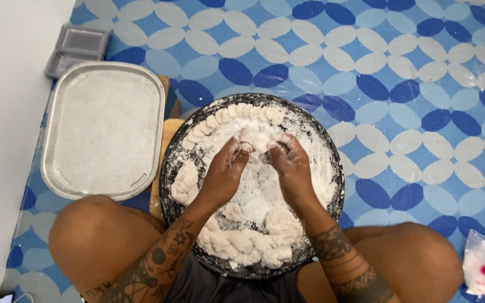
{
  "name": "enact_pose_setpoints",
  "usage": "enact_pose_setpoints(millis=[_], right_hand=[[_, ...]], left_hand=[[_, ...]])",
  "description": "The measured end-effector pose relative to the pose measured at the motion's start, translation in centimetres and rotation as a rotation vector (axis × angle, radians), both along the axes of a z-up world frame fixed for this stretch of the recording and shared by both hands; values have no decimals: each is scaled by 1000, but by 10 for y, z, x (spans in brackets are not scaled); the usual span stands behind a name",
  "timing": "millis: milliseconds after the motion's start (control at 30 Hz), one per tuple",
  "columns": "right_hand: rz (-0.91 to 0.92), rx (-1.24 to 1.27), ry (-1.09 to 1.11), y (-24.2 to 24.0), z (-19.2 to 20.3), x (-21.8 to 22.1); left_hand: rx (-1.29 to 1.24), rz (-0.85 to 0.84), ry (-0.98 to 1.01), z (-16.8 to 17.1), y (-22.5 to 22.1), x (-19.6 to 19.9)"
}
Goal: The person is hand-kneading and coating small pieces of dough in a large bowl of flour.
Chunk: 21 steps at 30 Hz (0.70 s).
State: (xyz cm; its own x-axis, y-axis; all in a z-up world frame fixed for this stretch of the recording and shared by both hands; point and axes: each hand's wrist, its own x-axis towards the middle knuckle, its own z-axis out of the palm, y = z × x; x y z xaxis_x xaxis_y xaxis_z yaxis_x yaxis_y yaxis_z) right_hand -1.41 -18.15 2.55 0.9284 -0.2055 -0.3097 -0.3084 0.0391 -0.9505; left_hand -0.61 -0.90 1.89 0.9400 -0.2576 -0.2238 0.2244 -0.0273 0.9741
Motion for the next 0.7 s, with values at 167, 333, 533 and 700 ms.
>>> enact_pose_setpoints(millis=[167,333,533,700], right_hand=[[-57,-104,69,-63,-125,6],[294,-733,353,-55,-147,-1],[461,-1082,211,-72,-173,-17],[539,-1139,207,-45,-134,-11]], left_hand=[[169,24,182,26,0,0],[240,114,272,19,10,2],[240,79,287,25,9,3],[316,-33,232,17,4,1]])
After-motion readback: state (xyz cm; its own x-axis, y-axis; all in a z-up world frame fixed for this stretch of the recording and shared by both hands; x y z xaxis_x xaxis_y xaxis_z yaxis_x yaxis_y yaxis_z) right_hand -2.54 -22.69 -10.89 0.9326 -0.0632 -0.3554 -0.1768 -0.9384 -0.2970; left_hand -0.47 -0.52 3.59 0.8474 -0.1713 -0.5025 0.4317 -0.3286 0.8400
